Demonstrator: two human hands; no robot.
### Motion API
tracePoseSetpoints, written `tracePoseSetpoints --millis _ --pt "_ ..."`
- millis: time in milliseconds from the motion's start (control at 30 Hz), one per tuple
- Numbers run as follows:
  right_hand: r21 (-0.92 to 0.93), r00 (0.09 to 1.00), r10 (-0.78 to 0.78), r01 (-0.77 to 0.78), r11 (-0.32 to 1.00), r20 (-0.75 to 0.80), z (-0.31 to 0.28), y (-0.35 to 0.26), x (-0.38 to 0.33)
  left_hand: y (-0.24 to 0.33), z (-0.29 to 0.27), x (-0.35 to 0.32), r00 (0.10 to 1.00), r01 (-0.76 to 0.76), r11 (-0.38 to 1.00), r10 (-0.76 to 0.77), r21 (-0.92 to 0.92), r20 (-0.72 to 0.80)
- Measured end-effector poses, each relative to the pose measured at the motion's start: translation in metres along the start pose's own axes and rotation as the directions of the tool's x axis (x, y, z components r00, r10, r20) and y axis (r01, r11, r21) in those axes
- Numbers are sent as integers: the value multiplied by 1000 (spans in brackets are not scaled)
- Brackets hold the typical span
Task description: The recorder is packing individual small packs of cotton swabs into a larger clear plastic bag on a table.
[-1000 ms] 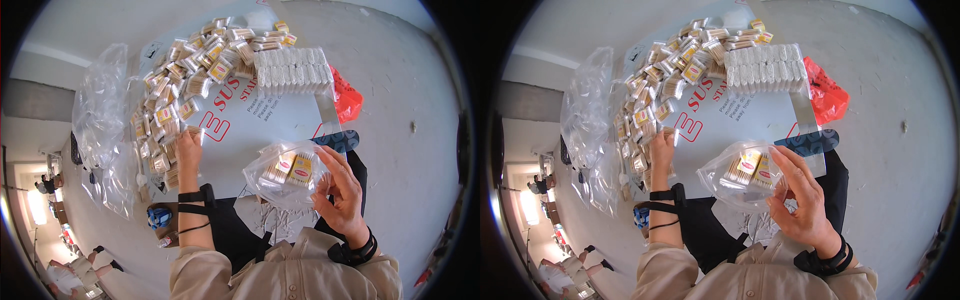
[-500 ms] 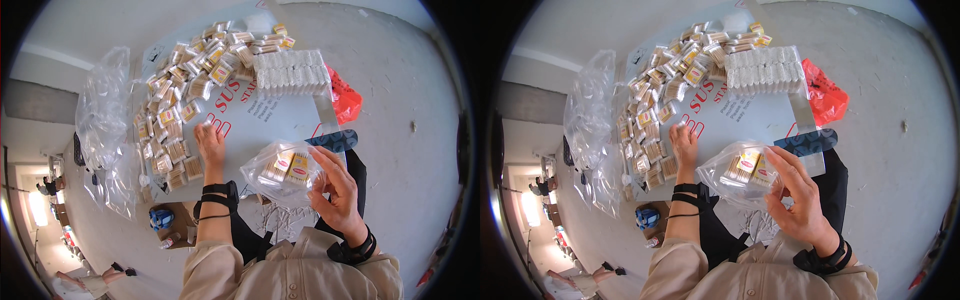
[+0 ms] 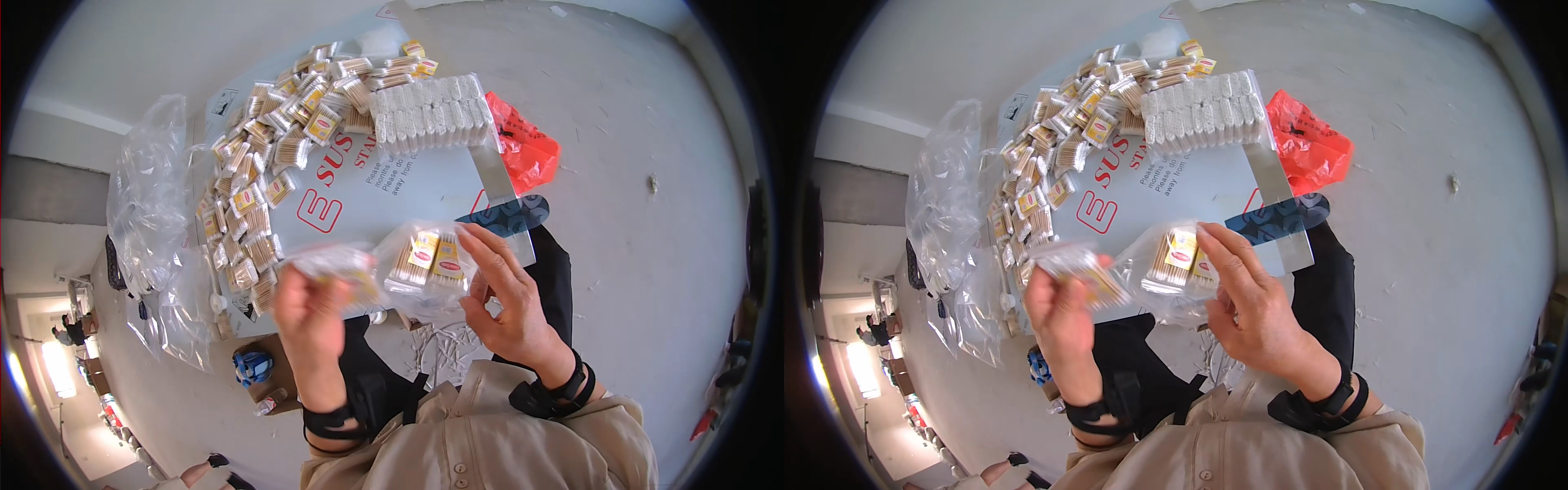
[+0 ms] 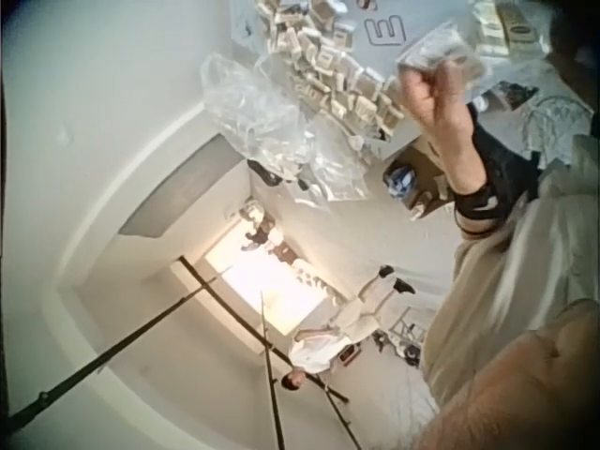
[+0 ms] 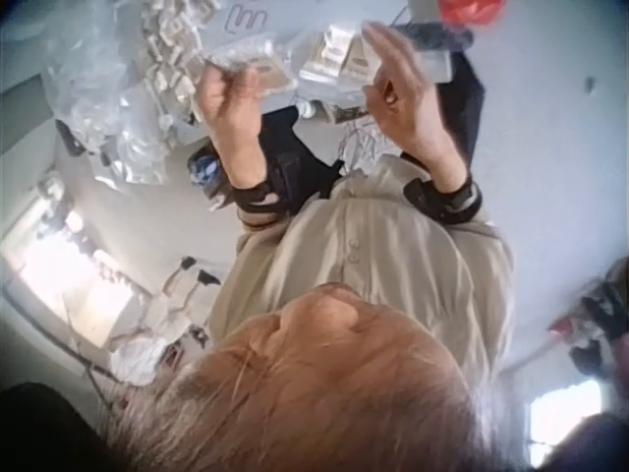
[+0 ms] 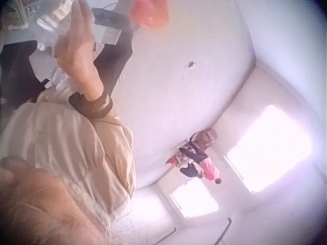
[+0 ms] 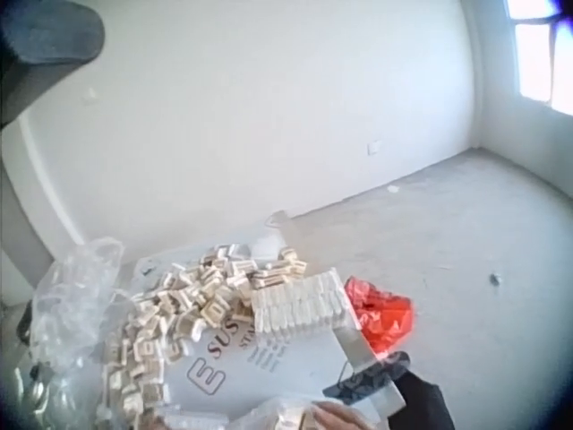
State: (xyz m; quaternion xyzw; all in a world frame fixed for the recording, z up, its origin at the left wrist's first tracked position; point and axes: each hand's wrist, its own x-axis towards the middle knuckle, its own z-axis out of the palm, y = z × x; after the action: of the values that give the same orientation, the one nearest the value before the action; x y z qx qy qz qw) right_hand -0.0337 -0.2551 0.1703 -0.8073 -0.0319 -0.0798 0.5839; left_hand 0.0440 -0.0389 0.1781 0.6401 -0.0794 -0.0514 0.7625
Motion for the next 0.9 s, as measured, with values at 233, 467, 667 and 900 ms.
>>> tracePoseSetpoints --millis 233,467,667,900 --pt "-48 998 7 -10 999 -60 2 3 -3 -19 67 -6 974 -19 873 -95 487 207" --pt "-68 996 -52 47 997 -76 11 6 1 -93 77 12 988 -76 735 -34 674 149" --pt "85 991 83 -74 994 -106 9 6 2 -62 89 14 890 -433 258 -31 864 455" --pt "130 979 137 -118 984 -148 3 12 2 -23 -17 8 982 -11 535 166 845 -92"
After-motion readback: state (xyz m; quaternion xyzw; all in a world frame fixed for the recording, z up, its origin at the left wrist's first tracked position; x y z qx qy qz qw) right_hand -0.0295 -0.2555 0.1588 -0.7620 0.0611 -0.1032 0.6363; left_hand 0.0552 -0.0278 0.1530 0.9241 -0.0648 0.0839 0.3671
